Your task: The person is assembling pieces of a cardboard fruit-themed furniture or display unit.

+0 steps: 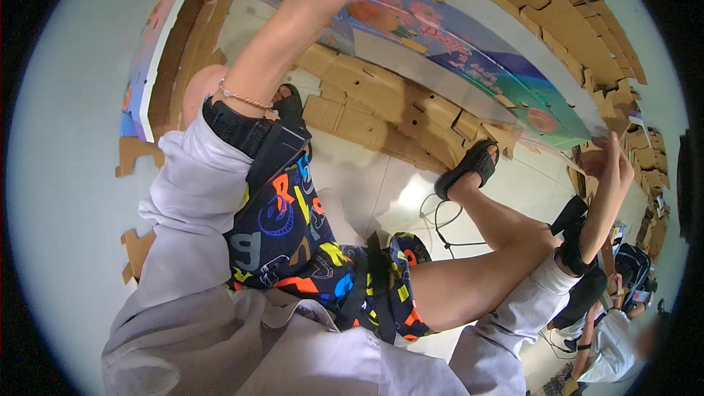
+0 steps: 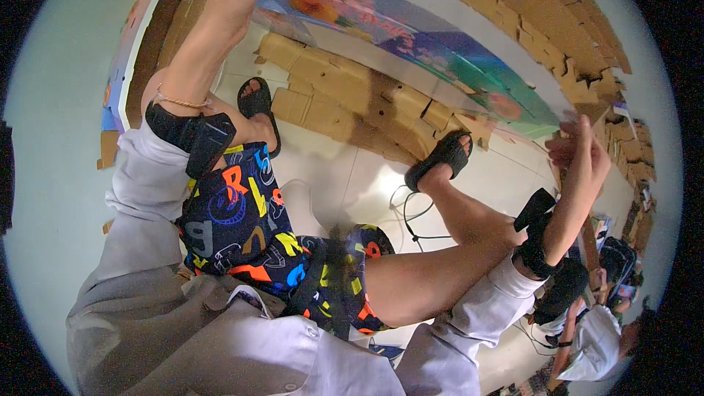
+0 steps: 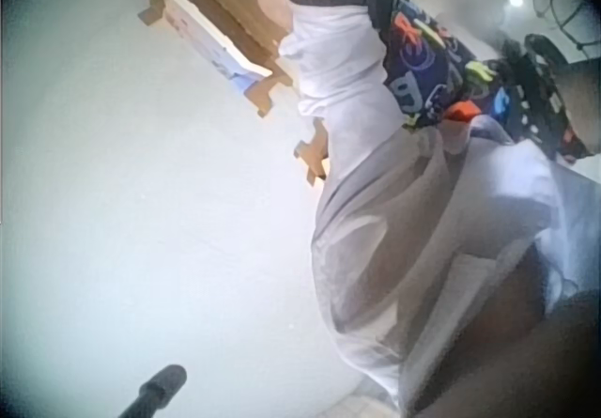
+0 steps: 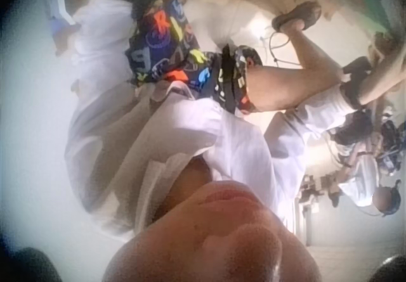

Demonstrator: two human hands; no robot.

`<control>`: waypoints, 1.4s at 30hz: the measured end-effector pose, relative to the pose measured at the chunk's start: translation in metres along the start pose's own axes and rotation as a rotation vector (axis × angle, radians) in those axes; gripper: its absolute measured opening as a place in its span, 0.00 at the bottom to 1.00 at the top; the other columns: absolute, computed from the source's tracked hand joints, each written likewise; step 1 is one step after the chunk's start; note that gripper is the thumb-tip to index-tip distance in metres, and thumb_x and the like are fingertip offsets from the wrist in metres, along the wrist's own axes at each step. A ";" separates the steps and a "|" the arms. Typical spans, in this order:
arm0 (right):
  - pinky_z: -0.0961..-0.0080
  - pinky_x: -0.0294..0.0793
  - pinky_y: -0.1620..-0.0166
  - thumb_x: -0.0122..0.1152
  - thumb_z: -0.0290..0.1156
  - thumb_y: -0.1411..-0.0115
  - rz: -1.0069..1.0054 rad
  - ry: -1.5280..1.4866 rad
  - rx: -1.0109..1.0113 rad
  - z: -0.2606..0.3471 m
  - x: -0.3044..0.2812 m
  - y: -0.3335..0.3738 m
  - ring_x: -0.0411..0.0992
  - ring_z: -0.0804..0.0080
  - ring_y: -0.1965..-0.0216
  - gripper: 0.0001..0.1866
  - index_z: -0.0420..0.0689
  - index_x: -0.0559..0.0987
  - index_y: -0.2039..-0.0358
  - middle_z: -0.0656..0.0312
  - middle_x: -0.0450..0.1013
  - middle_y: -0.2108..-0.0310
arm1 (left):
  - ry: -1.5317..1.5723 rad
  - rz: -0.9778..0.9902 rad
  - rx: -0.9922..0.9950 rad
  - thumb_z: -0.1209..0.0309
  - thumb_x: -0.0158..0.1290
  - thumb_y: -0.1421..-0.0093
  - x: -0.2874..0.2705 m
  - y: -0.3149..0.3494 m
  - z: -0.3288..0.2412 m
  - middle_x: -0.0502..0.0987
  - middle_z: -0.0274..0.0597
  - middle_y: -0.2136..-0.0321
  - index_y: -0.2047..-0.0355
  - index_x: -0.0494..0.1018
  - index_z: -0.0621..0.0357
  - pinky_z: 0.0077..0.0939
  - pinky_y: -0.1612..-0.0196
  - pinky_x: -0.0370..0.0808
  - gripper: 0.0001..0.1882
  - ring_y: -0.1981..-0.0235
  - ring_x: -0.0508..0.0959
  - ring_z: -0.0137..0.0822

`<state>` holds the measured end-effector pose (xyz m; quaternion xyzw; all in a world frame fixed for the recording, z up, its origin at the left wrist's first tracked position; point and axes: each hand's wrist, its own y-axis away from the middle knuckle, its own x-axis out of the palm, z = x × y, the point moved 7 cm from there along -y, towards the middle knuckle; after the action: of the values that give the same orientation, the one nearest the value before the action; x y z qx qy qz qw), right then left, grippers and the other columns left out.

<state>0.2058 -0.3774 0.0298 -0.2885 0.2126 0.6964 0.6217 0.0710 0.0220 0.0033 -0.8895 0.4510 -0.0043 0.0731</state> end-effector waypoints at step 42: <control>0.67 0.62 0.46 0.51 0.58 0.44 0.443 -0.637 0.384 -0.030 0.132 0.058 0.62 0.56 0.45 0.44 0.36 0.50 0.41 0.46 0.50 0.40 | -0.978 0.308 0.274 0.59 0.52 0.55 0.070 0.043 0.011 0.73 0.51 0.82 0.80 0.73 0.60 0.38 0.74 0.69 0.15 0.79 0.74 0.48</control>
<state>0.1445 -0.3070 -0.0847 0.1143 0.1925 0.8153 0.5340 0.0788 -0.0584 -0.0171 -0.6933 0.4850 0.3630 0.3903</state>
